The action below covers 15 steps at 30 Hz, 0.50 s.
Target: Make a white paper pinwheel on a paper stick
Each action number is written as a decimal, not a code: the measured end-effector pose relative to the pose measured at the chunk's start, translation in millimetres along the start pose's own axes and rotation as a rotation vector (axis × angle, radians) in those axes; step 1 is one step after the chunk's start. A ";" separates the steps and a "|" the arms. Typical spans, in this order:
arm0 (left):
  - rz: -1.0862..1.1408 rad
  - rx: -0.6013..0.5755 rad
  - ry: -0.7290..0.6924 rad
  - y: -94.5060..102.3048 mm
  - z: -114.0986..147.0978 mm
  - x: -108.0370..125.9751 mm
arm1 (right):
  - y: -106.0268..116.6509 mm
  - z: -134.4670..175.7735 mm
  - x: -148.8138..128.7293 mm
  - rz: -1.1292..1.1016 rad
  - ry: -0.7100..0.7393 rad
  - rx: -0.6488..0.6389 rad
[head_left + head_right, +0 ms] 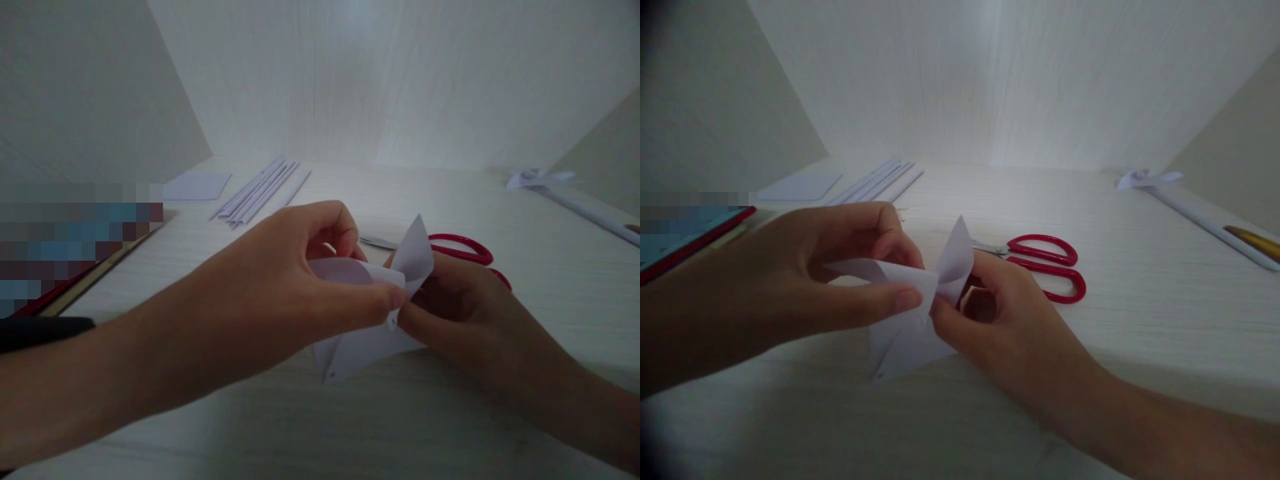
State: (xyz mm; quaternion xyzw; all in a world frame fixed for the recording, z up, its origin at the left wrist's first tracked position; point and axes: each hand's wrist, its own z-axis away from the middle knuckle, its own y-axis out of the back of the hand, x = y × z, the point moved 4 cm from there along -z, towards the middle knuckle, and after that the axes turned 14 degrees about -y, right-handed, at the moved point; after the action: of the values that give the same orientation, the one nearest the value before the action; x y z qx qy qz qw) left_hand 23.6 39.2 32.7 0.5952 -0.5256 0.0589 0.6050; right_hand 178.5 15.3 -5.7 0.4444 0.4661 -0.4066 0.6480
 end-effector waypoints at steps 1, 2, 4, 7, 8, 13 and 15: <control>0.002 -0.003 0.010 -0.2 0.3 -0.5 | 0.7 0.0 1.2 0.013 -0.001 0.004; 0.011 -0.008 0.020 -0.3 0.7 -0.9 | 1.2 0.2 2.1 0.021 -0.002 0.006; 0.040 -0.013 0.036 -0.3 1.6 -1.4 | 1.5 0.7 3.5 0.027 -0.013 0.001; 0.075 -0.012 0.029 0.3 1.7 -2.8 | 1.1 0.8 4.5 0.009 -0.019 -0.012; 0.085 -0.010 0.017 0.5 1.3 -3.4 | 0.9 0.6 4.7 -0.006 -0.022 -0.018; 0.183 0.009 -0.036 -0.3 -2.2 -4.4 | 0.8 -0.6 4.2 -0.057 -0.064 -0.033; 0.264 -0.009 -0.043 -1.9 -3.1 -3.2 | 0.6 -0.5 2.5 -0.072 -0.073 -0.035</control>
State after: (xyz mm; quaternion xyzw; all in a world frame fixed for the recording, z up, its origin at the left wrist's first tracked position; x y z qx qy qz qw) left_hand 25.3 42.9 30.0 0.5192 -0.6124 0.1230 0.5832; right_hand 179.6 15.6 -8.0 0.4008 0.4649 -0.4374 0.6572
